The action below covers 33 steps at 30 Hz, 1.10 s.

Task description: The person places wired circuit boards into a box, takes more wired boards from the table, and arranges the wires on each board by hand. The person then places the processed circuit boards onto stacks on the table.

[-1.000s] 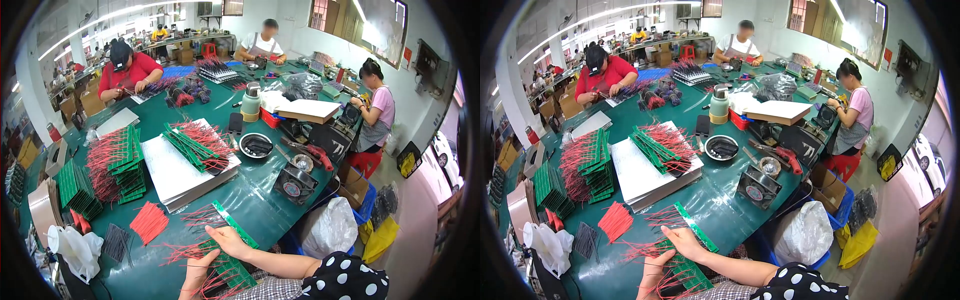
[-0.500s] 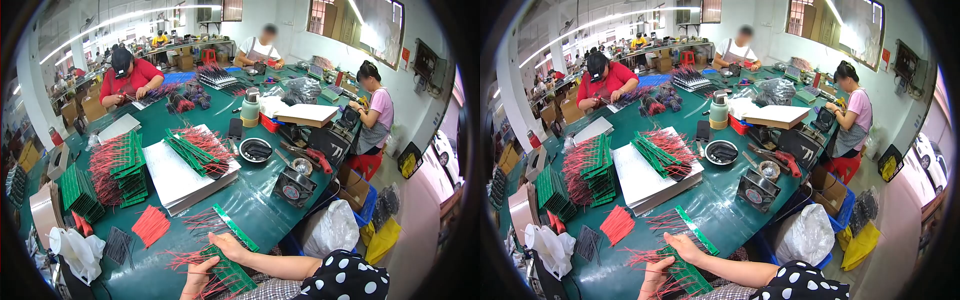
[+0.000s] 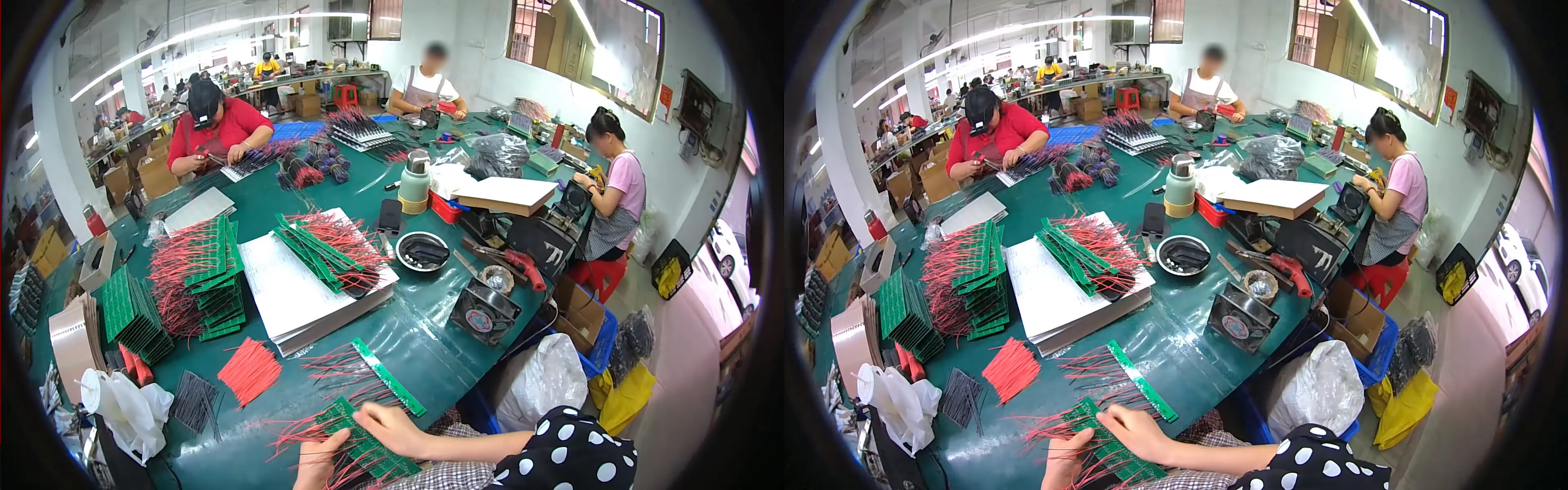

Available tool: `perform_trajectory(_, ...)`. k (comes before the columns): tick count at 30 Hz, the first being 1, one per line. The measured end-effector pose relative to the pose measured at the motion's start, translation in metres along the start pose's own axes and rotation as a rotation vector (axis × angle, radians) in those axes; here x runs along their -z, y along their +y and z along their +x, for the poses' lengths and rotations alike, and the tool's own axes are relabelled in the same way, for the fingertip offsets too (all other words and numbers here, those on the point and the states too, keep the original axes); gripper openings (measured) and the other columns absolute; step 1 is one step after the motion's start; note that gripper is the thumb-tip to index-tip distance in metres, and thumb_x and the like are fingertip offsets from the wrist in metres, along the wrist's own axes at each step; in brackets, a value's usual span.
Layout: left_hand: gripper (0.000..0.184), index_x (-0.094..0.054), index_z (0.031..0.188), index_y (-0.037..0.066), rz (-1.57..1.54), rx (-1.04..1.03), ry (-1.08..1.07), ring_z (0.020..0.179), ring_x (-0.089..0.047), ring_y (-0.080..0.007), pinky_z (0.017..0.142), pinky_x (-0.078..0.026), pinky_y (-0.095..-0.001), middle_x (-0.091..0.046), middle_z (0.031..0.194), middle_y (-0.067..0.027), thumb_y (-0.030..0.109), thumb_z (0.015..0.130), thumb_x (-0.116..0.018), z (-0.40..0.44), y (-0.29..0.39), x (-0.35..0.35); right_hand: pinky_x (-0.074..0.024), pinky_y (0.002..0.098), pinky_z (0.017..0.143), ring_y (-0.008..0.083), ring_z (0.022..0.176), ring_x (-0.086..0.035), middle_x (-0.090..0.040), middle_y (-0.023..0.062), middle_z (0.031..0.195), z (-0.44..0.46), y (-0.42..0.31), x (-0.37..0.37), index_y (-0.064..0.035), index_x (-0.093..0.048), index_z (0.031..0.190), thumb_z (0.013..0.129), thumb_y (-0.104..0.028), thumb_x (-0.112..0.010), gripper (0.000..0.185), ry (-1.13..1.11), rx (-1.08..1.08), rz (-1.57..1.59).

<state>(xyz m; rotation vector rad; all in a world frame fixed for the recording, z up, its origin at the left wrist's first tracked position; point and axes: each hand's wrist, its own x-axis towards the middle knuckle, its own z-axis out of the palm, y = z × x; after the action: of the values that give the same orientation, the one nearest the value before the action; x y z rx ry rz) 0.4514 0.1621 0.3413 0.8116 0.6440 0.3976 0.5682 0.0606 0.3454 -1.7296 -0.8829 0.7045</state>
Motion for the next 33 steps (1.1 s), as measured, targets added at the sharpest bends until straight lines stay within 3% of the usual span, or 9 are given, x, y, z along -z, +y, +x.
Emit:
perform_trajectory(4, 0.044, -0.046, 0.113, 0.002, 0.238, 0.301, -0.223, 0.089, -0.057, -0.0178, 0.079, -0.046, -0.0303, -0.057, 0.101, -0.0086, -0.004, 0.072, -0.06, -0.004, -0.008, 0.017, -0.0339, 0.0343, 0.047, 0.0263, 0.046, -0.042, -0.046, 0.016, 0.057, -0.013, 0.009, -0.003, -0.0027, -0.045, 0.079, 0.089, -0.03, -0.044, 0.03, -0.038, -0.028, -0.023)
perform_trajectory(6, 0.029, -0.051, 0.108, 0.004, 0.217, 0.274, -0.352, 0.074, -0.058, -0.0167, 0.065, -0.05, -0.0269, -0.059, 0.09, -0.006, 0.009, 0.08, -0.058, -0.013, -0.01, 0.016, -0.0312, 0.0277, 0.045, 0.006, 0.051, -0.032, -0.038, 0.0047, 0.053, -0.013, 0.008, -0.006, -0.0003, -0.046, 0.073, 0.091, -0.028, -0.044, 0.033, 0.037, -0.014, 0.084)
perform_trajectory(7, 0.029, -0.051, 0.108, 0.004, 0.218, 0.274, -0.352, 0.074, -0.058, -0.0167, 0.065, -0.05, -0.0269, -0.059, 0.09, -0.006, 0.009, 0.08, -0.058, -0.015, -0.007, 0.012, -0.0312, 0.0277, 0.045, 0.006, 0.051, -0.032, -0.038, 0.0047, 0.053, -0.012, 0.008, -0.007, -0.0003, -0.046, 0.073, 0.091, -0.028, -0.044, 0.033, 0.037, -0.014, 0.085)
perform_trajectory(9, 0.044, -0.044, 0.116, 0.003, 0.195, 0.301, -0.176, 0.088, -0.056, -0.0167, 0.079, -0.045, -0.0288, -0.057, 0.101, -0.0077, -0.001, 0.076, -0.06, -0.016, 0.001, 0.001, -0.0309, 0.027, 0.045, 0.005, 0.053, -0.033, -0.04, 0.0013, 0.053, -0.01, 0.009, -0.007, 0.0008, -0.049, 0.071, 0.09, -0.029, -0.045, 0.036, -0.104, -0.045, 0.132)
perform_trajectory(13, 0.045, -0.043, 0.118, 0.004, 0.18, 0.243, -0.232, 0.088, -0.056, -0.0156, 0.078, -0.045, -0.028, -0.057, 0.101, -0.0068, 0.003, 0.077, -0.061, -0.019, 0.007, 0.002, -0.0312, 0.0261, 0.046, 0.0045, 0.054, -0.034, -0.042, -0.0007, 0.054, -0.004, 0.007, -0.001, 0.0015, -0.051, 0.07, 0.09, -0.033, -0.046, 0.04, -0.28, -0.16, 0.132)
perform_trajectory(15, 0.031, -0.051, 0.108, 0.003, 0.125, 0.455, 0.006, 0.074, -0.058, -0.0161, 0.062, -0.05, -0.0266, -0.059, 0.09, -0.0067, 0.01, 0.079, -0.059, -0.029, 0.018, -0.008, -0.0302, 0.0265, 0.045, 0.0048, 0.053, -0.033, -0.04, -0.0007, 0.051, -0.004, 0.014, -0.008, 0.0014, -0.05, 0.065, 0.089, -0.035, -0.046, 0.044, -0.152, -0.035, 0.173)
perform_trajectory(18, 0.033, -0.05, 0.108, 0.002, 0.114, 0.413, -0.038, 0.073, -0.058, -0.0174, 0.063, -0.051, -0.0287, -0.059, 0.088, -0.007, 0.01, 0.078, -0.06, -0.031, 0.019, -0.01, -0.0311, 0.0305, 0.045, 0.0088, 0.049, -0.034, -0.038, 0.0057, 0.048, -0.003, 0.008, -0.006, 0.0012, -0.054, 0.065, 0.088, -0.04, -0.046, 0.048, -0.093, -0.037, 0.027)
perform_trajectory(22, 0.044, -0.042, 0.118, 0.004, 0.254, 0.226, -0.173, 0.089, -0.056, -0.0151, 0.078, -0.046, -0.0287, -0.056, 0.102, -0.0065, 0.003, 0.078, -0.06, -0.013, 0.002, 0.006, -0.0299, 0.0264, 0.045, 0.0045, 0.053, -0.034, -0.042, -0.0006, 0.051, -0.002, -0.001, 0.0, 0.0009, -0.05, 0.062, 0.089, -0.038, -0.045, 0.047, -0.113, -0.113, -0.072)
perform_trajectory(33, 0.04, -0.044, 0.115, 0.002, 0.137, 0.358, -0.282, 0.092, -0.056, -0.0182, 0.081, -0.046, -0.031, -0.056, 0.103, -0.009, 0.004, 0.078, -0.06, -0.006, 0.0, 0.014, -0.042, 0.0191, 0.063, 0.0031, 0.071, -0.049, -0.06, 0.0002, 0.08, -0.004, 0.022, -0.008, 0.0019, -0.061, 0.092, 0.093, -0.033, -0.038, 0.043, -0.306, -0.149, 0.668)
